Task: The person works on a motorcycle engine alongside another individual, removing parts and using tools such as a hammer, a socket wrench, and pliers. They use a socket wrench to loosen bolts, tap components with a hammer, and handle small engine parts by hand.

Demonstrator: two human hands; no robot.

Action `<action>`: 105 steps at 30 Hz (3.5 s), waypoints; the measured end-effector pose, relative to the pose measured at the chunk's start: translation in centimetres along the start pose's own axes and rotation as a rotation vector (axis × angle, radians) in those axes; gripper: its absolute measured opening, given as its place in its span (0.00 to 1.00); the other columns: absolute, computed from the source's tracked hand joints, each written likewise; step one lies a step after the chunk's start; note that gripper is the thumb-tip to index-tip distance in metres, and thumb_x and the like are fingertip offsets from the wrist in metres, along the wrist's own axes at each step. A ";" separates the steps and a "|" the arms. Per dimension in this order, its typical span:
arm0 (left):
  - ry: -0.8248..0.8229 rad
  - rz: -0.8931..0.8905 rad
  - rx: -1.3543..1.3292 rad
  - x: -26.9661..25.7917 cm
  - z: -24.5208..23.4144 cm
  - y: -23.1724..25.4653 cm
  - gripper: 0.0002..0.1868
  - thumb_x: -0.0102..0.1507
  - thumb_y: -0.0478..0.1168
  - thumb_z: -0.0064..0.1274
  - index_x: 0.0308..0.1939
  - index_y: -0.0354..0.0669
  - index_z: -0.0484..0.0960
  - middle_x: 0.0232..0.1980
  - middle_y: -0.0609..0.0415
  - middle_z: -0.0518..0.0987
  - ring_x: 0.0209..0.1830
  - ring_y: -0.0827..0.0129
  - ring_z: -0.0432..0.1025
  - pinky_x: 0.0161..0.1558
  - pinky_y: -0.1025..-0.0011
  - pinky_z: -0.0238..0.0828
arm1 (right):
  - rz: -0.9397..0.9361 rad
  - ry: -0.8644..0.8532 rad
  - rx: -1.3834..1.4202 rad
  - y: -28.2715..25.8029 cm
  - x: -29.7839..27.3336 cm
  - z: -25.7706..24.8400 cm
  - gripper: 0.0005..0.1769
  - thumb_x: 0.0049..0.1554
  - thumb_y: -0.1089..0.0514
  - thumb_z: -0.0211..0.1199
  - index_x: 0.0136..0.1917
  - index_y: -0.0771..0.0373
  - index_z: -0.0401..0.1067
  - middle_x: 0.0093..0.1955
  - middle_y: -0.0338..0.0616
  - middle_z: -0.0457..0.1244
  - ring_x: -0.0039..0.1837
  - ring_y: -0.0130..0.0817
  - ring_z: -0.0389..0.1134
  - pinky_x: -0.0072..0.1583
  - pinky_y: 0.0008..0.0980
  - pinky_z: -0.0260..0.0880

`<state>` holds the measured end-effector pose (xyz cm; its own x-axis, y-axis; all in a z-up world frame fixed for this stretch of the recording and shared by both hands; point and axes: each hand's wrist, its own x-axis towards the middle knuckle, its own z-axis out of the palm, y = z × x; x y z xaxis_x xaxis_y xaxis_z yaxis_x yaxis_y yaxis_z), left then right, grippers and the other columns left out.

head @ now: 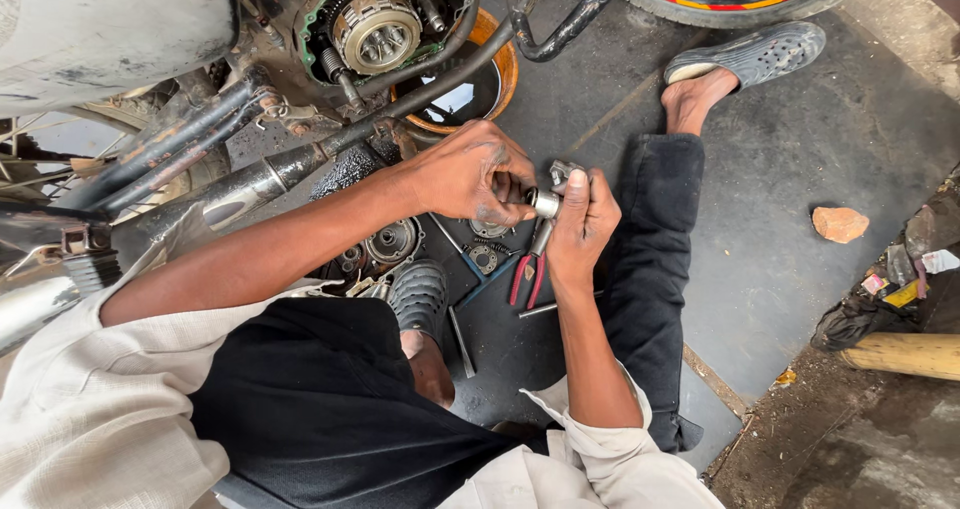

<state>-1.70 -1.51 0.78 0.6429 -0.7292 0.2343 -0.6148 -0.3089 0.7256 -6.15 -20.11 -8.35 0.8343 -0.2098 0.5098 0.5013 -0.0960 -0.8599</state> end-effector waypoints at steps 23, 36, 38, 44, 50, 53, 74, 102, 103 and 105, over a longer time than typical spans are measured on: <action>0.028 -0.556 0.253 -4.7 -1.1 -6.0 0.28 0.60 0.51 0.64 0.58 0.38 0.80 0.33 0.38 0.83 0.33 0.55 0.80 0.44 0.58 0.75 | 0.351 -0.785 -0.895 27.0 -20.1 0.3 0.18 0.53 0.45 0.69 0.46 0.61 0.73 0.45 0.55 0.69 0.48 0.59 0.72 0.50 0.55 0.71; 0.188 -0.348 0.242 -5.1 -0.8 -9.0 0.28 0.56 0.51 0.68 0.53 0.38 0.80 0.40 0.40 0.83 0.41 0.49 0.78 0.46 0.56 0.72 | 0.310 -0.870 -1.083 24.8 -16.3 2.5 0.17 0.48 0.47 0.73 0.46 0.58 0.77 0.46 0.54 0.70 0.50 0.56 0.73 0.53 0.53 0.72; 0.123 -0.441 0.236 -4.6 -1.2 -8.6 0.27 0.57 0.52 0.67 0.53 0.41 0.80 0.36 0.42 0.83 0.38 0.51 0.79 0.45 0.57 0.73 | 0.351 -0.866 -1.097 22.2 -14.0 3.2 0.17 0.46 0.47 0.74 0.43 0.60 0.78 0.45 0.55 0.70 0.50 0.56 0.73 0.53 0.52 0.72; 0.102 -0.492 0.065 -2.2 -0.8 -8.7 0.22 0.59 0.51 0.63 0.47 0.38 0.79 0.31 0.43 0.84 0.31 0.54 0.82 0.38 0.58 0.75 | 0.490 -0.895 -0.890 17.2 -5.5 1.0 0.19 0.40 0.46 0.78 0.37 0.62 0.82 0.38 0.53 0.70 0.43 0.48 0.73 0.49 0.45 0.72; 0.141 -0.091 0.332 0.8 2.9 -10.3 0.25 0.66 0.55 0.58 0.48 0.34 0.78 0.32 0.38 0.81 0.34 0.48 0.78 0.37 0.54 0.73 | 0.608 -0.818 -0.101 14.2 -2.0 -5.6 0.08 0.47 0.61 0.71 0.38 0.70 0.82 0.32 0.43 0.68 0.35 0.26 0.65 0.38 0.29 0.63; 0.059 -0.095 0.247 2.3 5.8 -10.5 0.25 0.68 0.56 0.53 0.48 0.32 0.77 0.36 0.38 0.83 0.36 0.49 0.79 0.36 0.53 0.74 | 0.698 -0.706 0.153 9.5 -0.5 -6.9 0.07 0.50 0.62 0.69 0.39 0.70 0.80 0.32 0.41 0.67 0.34 0.24 0.64 0.37 0.25 0.61; 0.392 -0.481 -0.733 5.0 10.9 -10.5 0.25 0.72 0.52 0.48 0.70 0.46 0.72 0.52 0.61 0.74 0.40 0.88 0.70 0.29 0.82 0.70 | 0.303 -0.075 0.267 7.2 -5.2 2.5 0.15 0.64 0.56 0.63 0.60 0.67 0.68 0.50 0.37 0.67 0.53 0.25 0.67 0.58 0.28 0.68; 0.785 -0.093 0.114 1.7 -1.2 -6.5 0.19 0.58 0.40 0.71 0.29 0.35 0.75 0.24 0.52 0.72 0.24 0.74 0.62 0.29 0.70 0.64 | -0.052 0.054 0.250 0.0 -3.1 -4.0 0.22 0.70 0.46 0.56 0.50 0.70 0.73 0.33 0.32 0.56 0.36 0.18 0.54 0.39 0.23 0.52; 0.792 -0.094 0.129 1.6 -1.3 -6.5 0.20 0.58 0.41 0.72 0.28 0.34 0.74 0.23 0.51 0.71 0.24 0.72 0.61 0.29 0.69 0.63 | -0.050 0.051 0.250 0.4 -3.3 -3.5 0.22 0.70 0.46 0.56 0.50 0.70 0.73 0.33 0.32 0.56 0.36 0.18 0.54 0.39 0.23 0.52; 0.788 -0.044 0.167 1.7 -1.5 -6.3 0.20 0.58 0.41 0.72 0.27 0.34 0.73 0.24 0.50 0.71 0.23 0.69 0.62 0.28 0.68 0.62 | 0.081 -0.030 0.049 1.0 -3.5 -2.6 0.22 0.69 0.49 0.56 0.49 0.72 0.76 0.32 0.31 0.55 0.35 0.17 0.54 0.38 0.23 0.51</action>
<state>3.89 0.10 -2.43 0.7629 -0.0884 0.6404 -0.6016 -0.4597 0.6533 -9.19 -22.01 -11.08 0.8786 -0.1856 0.4399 0.4421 -0.0320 -0.8964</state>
